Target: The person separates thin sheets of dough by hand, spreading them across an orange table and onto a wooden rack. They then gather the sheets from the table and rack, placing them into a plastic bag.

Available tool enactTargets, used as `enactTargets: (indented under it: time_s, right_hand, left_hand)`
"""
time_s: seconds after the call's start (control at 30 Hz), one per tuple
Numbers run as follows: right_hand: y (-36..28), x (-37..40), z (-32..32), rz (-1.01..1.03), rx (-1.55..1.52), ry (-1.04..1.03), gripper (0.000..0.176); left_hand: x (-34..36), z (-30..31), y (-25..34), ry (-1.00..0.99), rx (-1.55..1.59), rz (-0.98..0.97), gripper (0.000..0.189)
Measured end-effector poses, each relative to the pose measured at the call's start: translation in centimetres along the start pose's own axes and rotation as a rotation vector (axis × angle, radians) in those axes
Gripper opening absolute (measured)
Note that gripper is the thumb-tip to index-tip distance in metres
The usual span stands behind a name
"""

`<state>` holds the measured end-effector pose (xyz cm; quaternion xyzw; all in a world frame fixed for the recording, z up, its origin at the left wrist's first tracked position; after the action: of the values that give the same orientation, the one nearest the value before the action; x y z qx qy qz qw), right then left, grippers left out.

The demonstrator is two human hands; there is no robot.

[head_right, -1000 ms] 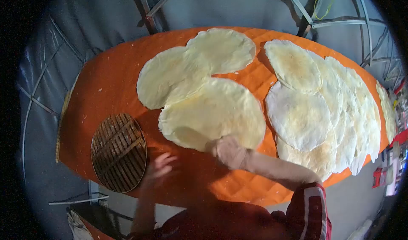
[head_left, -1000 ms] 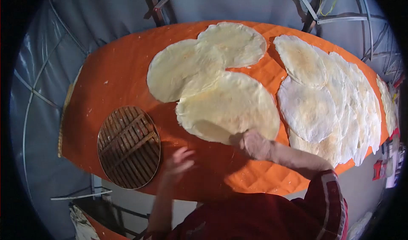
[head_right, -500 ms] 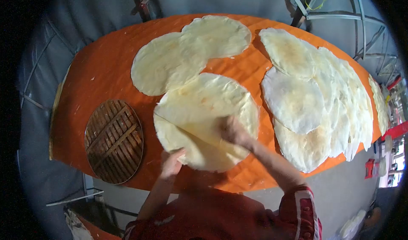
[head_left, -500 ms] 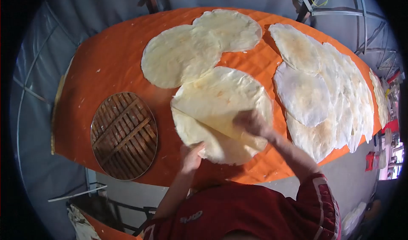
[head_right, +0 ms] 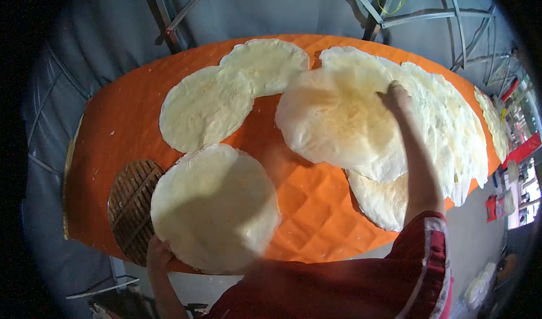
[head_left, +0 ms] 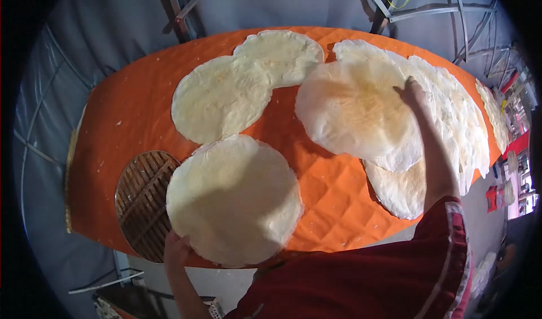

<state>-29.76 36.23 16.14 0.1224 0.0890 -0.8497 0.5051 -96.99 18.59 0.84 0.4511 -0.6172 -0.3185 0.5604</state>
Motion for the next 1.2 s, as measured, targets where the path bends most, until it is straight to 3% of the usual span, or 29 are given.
enactTargets:
  time_s: [0.03,0.07,0.1,0.2,0.23,0.27,0.37,0.43,0.57,0.6,0.7,0.77,0.87,0.9,0.97,1.03,1.1,1.2]
  right_hand:
    - [-2.8,1.4,-0.9,0.108,0.058,0.155,0.061]
    - [-5.6,2.7,-3.2,0.203,-0.064,0.081,0.056]
    - [-9.3,5.4,-5.1,0.270,-0.432,-0.202,0.044]
    - [-23.9,20.4,-4.7,0.738,-0.867,-0.671,0.066]
    - [-27.6,25.6,-3.7,0.846,-0.984,-0.817,0.074]
    - [-30.3,29.9,-2.3,0.888,-1.127,-0.932,0.082]
    - [-35.9,35.9,-0.6,0.979,-1.565,-1.039,0.081]
    - [-37.4,36.5,-1.1,0.742,-1.366,-1.058,0.079]
    - [-37.5,36.9,-3.7,0.501,-1.577,-1.225,0.052]
    - [-37.2,36.2,-1.8,0.565,-1.500,-1.084,0.036]
    - [-37.6,36.0,-2.1,0.547,-1.385,-1.016,0.029]
    - [-37.7,36.8,-4.9,0.542,-1.450,-0.992,0.026]
    - [-36.5,35.0,-5.2,0.456,-1.489,-0.878,0.019]
    - [-35.6,33.4,-5.2,0.386,-1.458,-0.798,0.016]
    - [-32.4,29.2,-6.6,0.241,-1.880,-0.782,0.011]
    - [-27.5,24.8,-3.1,0.037,-1.639,-0.801,0.011]
    - [-21.8,21.3,-3.7,0.100,-1.690,-0.655,0.013]
    - [-13.2,18.2,-3.2,-0.131,-1.535,-0.501,0.018]
  left_hand:
    - [0.3,-0.4,0.0,-0.032,0.108,-0.053,0.039]
    - [0.5,-0.9,0.3,-0.032,0.108,-0.053,0.039]
    - [0.5,-2.0,1.1,-0.088,0.125,-0.068,0.041]
    - [-0.5,-5.1,2.9,-0.134,0.161,-0.144,0.040]
    - [-1.2,-4.8,2.4,-0.155,0.152,-0.089,0.044]
    - [-2.0,-4.5,1.6,-0.208,0.160,-0.146,0.049]
    - [-2.0,-5.5,2.5,-0.124,0.062,-0.164,0.056]
    - [-2.4,-5.7,2.1,-0.153,0.131,-0.194,0.053]
    - [-2.9,-4.4,0.2,-0.129,0.192,-0.175,0.040]
    - [-3.6,-3.6,-1.3,-0.139,0.235,-0.124,0.036]
    - [-2.8,-4.7,-1.1,-0.008,0.227,-0.026,0.024]
    - [-3.0,-4.3,-0.6,0.051,0.096,-0.262,0.019]
    - [-1.8,-3.7,1.1,0.147,0.059,-0.341,0.018]
    - [-1.8,-2.5,2.2,0.046,0.149,-0.434,0.018]
    - [-1.5,0.8,3.1,0.141,0.199,-0.323,0.020]
    - [-1.1,2.7,3.6,0.232,0.222,-0.276,0.024]
    - [-1.2,3.2,5.0,0.207,0.124,-0.242,0.019]
    - [-3.2,6.8,4.1,0.212,0.084,-0.200,0.020]
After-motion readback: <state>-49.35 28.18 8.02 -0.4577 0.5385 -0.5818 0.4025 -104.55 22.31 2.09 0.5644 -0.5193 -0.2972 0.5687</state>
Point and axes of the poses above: each hand's wrist, its own x-axis away from the middle knuckle, its own z-axis out of the back of the hand, y = z × x, the point moved 5 cm from there along -x, towards the middle knuckle, and after that the axes turned 4 degrees about -x, right-handed, at the moved point
